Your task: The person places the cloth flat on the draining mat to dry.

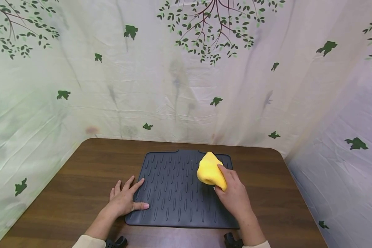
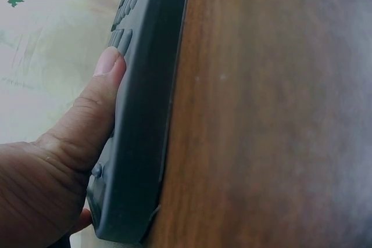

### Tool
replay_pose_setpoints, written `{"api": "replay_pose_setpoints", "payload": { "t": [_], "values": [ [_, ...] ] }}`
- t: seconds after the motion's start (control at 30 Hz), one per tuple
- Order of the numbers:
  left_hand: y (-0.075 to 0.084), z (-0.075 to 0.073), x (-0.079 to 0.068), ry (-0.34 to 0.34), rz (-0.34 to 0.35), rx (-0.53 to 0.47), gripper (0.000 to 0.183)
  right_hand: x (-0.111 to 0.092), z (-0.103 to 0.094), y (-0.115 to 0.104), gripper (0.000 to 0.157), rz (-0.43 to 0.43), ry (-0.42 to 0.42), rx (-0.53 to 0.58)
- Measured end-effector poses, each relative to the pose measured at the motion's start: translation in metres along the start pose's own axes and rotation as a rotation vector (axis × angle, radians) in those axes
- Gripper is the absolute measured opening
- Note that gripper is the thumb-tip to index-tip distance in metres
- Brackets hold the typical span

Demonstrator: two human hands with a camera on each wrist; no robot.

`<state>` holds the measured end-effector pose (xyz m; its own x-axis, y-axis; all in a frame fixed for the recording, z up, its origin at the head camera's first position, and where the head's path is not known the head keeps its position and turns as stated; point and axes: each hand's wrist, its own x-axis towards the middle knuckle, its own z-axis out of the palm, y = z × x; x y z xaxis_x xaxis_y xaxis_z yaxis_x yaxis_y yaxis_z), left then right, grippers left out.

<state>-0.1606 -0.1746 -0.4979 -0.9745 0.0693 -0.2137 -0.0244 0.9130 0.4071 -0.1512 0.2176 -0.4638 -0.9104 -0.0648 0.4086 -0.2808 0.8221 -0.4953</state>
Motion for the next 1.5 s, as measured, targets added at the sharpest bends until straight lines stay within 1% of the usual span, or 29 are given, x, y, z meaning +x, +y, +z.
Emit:
{"api": "replay_pose_setpoints", "payload": {
  "t": [0.27,0.5,1.0,1.23,1.37,1.5],
  "values": [
    [-0.002,0.001,0.001,0.000,0.014,0.009,0.113,0.000,0.006,-0.002,0.082,-0.060,0.006,0.008],
    [-0.003,0.003,0.002,-0.001,0.013,0.008,0.113,-0.002,0.009,-0.007,0.083,-0.043,-0.020,0.011],
    [-0.001,0.001,0.000,0.004,0.013,0.004,0.113,-0.003,0.016,-0.013,0.084,-0.071,-0.024,-0.001],
    [-0.001,0.002,0.000,0.008,0.013,0.008,0.113,-0.003,0.019,-0.016,0.082,-0.074,-0.047,0.014],
    [-0.001,0.001,0.001,0.005,0.011,0.009,0.114,-0.004,0.023,-0.018,0.082,-0.109,-0.047,0.019],
    [-0.001,0.001,0.001,0.004,0.011,0.007,0.114,-0.004,0.027,-0.020,0.082,-0.168,-0.017,0.012]
  ]
}}
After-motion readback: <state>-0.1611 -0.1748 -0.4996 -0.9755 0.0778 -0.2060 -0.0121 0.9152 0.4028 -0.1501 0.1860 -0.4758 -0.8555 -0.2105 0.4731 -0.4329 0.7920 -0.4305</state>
